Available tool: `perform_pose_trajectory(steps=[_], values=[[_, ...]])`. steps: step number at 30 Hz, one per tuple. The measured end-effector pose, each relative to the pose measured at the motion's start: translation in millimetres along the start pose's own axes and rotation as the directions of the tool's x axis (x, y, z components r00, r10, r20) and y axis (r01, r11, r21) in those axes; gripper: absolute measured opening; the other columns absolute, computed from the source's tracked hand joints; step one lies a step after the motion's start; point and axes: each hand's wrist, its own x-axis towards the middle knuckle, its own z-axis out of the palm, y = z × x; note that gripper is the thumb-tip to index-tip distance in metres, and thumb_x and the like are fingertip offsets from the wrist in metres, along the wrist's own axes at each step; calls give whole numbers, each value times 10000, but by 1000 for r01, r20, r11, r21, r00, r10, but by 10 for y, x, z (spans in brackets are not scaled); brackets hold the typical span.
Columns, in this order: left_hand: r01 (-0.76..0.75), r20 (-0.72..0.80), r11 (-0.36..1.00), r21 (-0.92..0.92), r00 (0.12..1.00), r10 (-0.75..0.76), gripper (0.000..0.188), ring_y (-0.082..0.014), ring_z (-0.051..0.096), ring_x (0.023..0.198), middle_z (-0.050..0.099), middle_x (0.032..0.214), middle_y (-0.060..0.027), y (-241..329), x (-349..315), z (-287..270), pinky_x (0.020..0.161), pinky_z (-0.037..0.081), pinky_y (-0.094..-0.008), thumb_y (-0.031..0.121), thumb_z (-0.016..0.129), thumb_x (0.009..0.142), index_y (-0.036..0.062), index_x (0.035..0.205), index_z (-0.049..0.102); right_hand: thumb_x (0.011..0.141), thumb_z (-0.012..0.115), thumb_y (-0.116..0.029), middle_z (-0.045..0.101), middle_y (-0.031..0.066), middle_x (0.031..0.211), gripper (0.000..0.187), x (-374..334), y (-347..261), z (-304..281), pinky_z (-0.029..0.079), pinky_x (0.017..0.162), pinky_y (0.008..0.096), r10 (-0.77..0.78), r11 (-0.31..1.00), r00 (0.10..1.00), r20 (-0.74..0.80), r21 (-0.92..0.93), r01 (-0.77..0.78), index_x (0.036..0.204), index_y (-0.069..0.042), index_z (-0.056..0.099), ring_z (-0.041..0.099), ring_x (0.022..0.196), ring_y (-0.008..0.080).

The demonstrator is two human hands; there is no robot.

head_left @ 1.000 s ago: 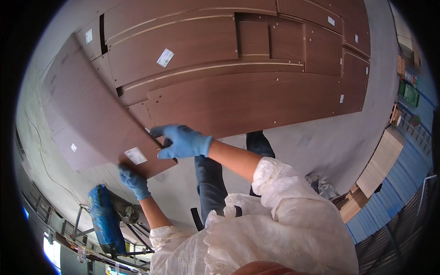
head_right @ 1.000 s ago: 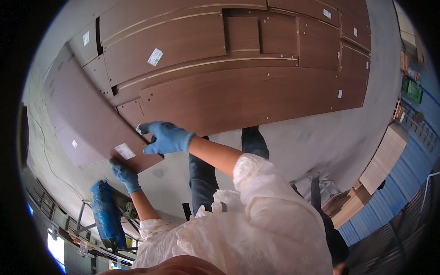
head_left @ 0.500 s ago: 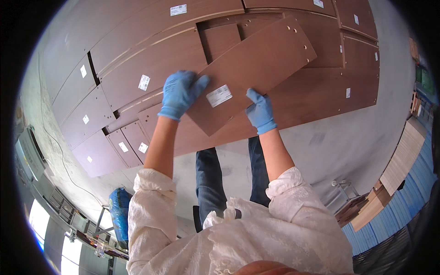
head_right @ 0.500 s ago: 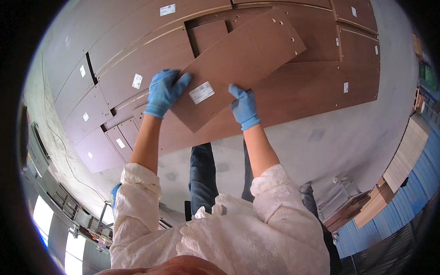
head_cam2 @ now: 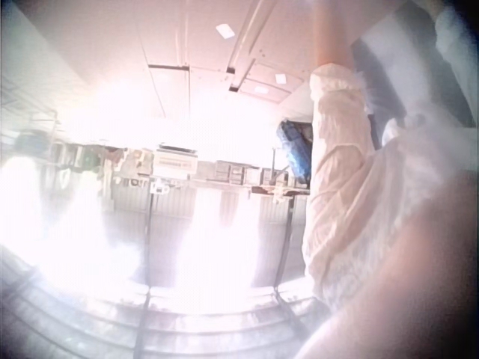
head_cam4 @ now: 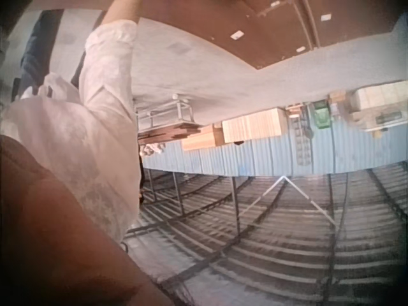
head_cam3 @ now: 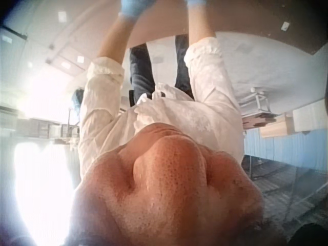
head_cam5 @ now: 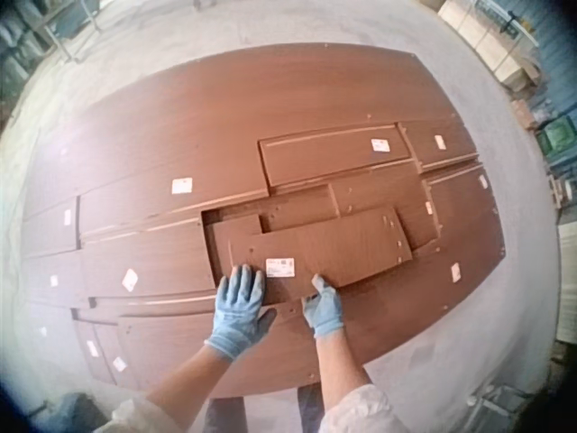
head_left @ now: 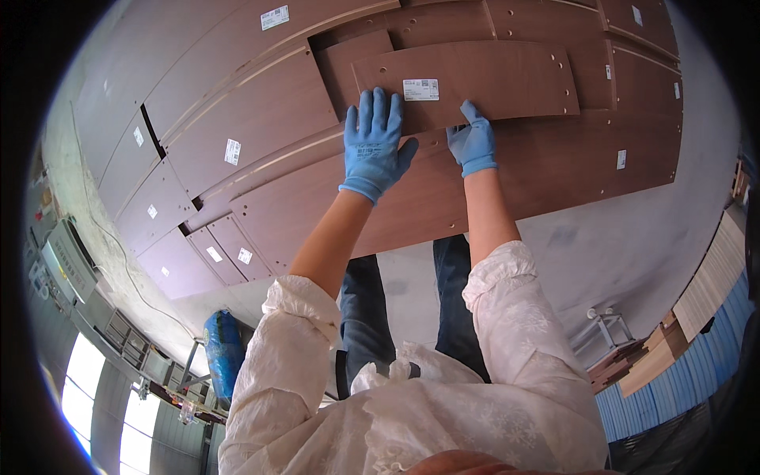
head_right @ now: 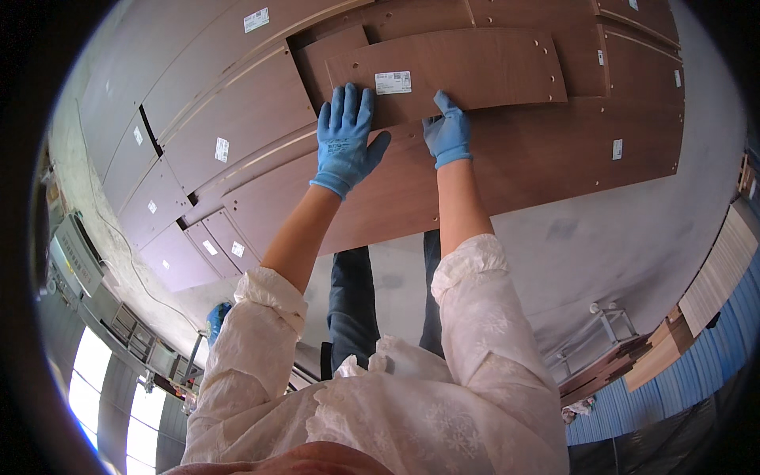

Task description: The person kneels on the floor and repeatedly picks up, aligns, and stacks flat wooden panels. They adjust the panels to fit together and occasionally stand to move pieces to a larger stack.

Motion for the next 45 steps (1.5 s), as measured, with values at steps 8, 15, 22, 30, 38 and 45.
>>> perform_pose_trajectory(steps=[8, 15, 22, 30, 38, 45], values=[[78, 73, 993, 86, 994, -84, 751, -399, 336, 1521, 384, 1629, -205, -47, -7, 220, 1229, 259, -575, 357, 702, 922, 69, 1556, 419, 941, 764, -184, 684, 109, 1276, 390, -99, -83, 184, 568, 964, 397, 156, 952, 982, -103, -250, -177, 1290, -59, 642, 650, 1200, 244], [77, 51, 990, 115, 995, -83, 690, -352, 343, 1530, 401, 1636, -164, -197, -100, 349, 1238, 256, -556, 326, 674, 939, 90, 1546, 449, 993, 687, -348, 787, 199, 909, 417, -487, -754, 328, 559, 541, 259, 185, 462, 983, -11, -882, -97, 1117, 47, 647, 757, 658, 206], [45, 60, 997, 68, 997, -49, 685, -347, 347, 1531, 403, 1639, -158, -295, -154, 407, 1242, 249, -550, 346, 648, 956, 107, 1563, 440, 950, 633, -527, 556, 150, 1485, 593, 359, -1600, -222, 435, 1093, 531, -533, -676, 636, 557, -733, 75, 1326, -68, 624, 504, 1361, 376], [85, 118, 993, 86, 988, -95, 862, -379, 211, 1588, 264, 1703, -185, -204, -175, 454, 1267, 142, -590, 514, 652, 937, 77, 1614, 344, 903, 590, -689, 455, 172, 1581, 875, 839, -1844, -444, 335, 1175, 574, -567, -641, 738, 365, -758, -118, 1535, -102, 448, 399, 1470, 373], [147, 151, 976, 158, 974, -171, 963, -368, 152, 1605, 204, 1717, -214, -191, 52, 408, 1276, 67, -599, 588, 631, 935, -3, 1617, 295, 880, 655, -625, 566, 205, 1473, 865, 883, -1723, -278, 392, 1131, 541, -627, -570, 664, 408, -821, -34, 1519, -73, 468, 509, 1370, 393], [203, 98, 962, 182, 970, -223, 990, -366, 161, 1600, 232, 1708, -203, -340, 316, 409, 1278, 72, -587, 613, 641, 926, -1, 1618, 290, 843, 703, -612, 651, 171, 1295, 816, 964, -1629, 49, 462, 1029, 538, -611, -644, 598, 519, -765, 6, 1401, -37, 546, 562, 1272, 366]])
